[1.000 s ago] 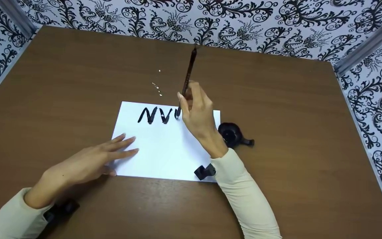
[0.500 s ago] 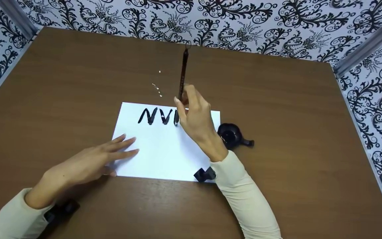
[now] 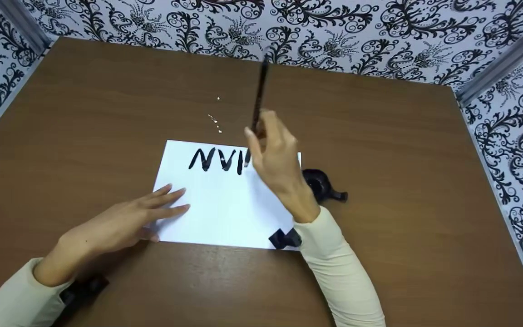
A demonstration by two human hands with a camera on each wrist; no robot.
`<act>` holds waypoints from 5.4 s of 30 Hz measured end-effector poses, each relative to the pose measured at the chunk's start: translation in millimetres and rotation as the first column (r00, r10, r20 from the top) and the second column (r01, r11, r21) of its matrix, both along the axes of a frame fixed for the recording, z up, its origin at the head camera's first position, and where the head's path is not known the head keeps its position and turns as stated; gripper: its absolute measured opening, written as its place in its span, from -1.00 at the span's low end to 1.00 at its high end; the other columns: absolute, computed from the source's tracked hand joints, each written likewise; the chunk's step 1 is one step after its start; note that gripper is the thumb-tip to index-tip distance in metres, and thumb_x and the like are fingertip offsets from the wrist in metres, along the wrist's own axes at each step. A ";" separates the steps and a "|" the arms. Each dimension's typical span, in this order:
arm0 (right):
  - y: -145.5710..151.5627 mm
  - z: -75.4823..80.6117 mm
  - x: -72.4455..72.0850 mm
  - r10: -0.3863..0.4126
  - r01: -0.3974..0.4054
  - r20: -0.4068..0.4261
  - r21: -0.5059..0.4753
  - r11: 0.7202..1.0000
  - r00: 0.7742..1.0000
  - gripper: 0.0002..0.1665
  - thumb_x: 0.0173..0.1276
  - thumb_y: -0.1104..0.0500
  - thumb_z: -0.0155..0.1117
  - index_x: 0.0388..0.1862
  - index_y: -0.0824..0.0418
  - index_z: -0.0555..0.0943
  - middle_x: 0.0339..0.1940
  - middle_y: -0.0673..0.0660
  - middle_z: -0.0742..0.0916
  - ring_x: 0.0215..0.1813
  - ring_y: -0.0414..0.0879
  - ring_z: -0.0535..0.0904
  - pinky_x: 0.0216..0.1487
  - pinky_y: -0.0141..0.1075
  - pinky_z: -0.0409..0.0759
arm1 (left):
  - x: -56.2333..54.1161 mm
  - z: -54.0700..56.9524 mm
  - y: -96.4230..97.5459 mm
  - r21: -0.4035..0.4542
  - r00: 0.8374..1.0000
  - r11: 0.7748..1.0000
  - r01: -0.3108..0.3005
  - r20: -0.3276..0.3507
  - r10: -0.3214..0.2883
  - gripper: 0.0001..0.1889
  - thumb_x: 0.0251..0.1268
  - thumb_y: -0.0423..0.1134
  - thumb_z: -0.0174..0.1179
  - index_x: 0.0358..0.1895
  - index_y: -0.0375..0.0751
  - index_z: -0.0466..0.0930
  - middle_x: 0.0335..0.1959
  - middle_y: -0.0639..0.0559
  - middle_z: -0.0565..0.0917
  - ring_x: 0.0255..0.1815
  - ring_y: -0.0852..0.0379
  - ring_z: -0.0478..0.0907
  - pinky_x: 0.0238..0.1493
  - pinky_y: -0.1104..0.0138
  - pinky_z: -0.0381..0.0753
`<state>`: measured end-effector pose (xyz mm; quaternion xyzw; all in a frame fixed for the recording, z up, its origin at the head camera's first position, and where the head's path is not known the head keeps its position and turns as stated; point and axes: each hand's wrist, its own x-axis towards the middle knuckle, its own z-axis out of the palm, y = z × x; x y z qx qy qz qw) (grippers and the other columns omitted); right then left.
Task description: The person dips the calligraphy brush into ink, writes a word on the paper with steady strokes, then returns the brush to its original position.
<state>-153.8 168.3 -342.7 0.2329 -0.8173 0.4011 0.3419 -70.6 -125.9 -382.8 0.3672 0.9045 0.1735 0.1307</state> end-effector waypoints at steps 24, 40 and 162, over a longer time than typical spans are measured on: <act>10.7 -27.3 -22.5 -0.063 0.058 -0.062 -0.082 0.995 0.996 -0.75 0.29 0.32 0.30 -0.13 0.41 0.47 -0.35 0.17 0.69 -0.30 -0.04 0.71 -0.35 -0.49 0.58 | 0.2 0.6 0.9 0.013 0.999 1.000 -0.013 0.029 0.013 -0.27 0.11 -0.45 0.31 0.40 -0.04 0.32 0.50 -0.05 0.10 0.50 -0.13 -0.05 -0.19 -0.07 0.56; 8.4 -24.4 -18.9 -0.064 0.064 -0.005 -0.074 0.995 0.998 -0.73 0.26 0.31 0.33 -0.16 0.39 0.48 -0.37 0.16 0.68 -0.34 -0.01 0.70 -0.40 -0.53 0.56 | -0.5 -1.4 0.0 0.029 1.000 1.000 0.000 0.004 0.000 -0.24 0.04 -0.51 0.31 0.39 -0.06 0.35 0.49 -0.08 0.13 0.49 -0.15 -0.02 -0.52 0.35 0.41; 13.9 -7.5 -7.8 0.031 -0.036 0.029 0.188 0.982 0.999 -0.78 0.31 0.37 0.23 -0.12 0.38 0.44 -0.40 0.17 0.66 -0.35 -0.04 0.64 -0.36 -0.27 0.60 | -0.1 0.9 0.9 0.002 1.000 1.000 -0.003 0.003 0.003 -0.28 0.10 -0.43 0.34 0.39 -0.05 0.34 0.50 -0.07 0.11 0.48 -0.16 -0.01 -0.15 -0.05 0.56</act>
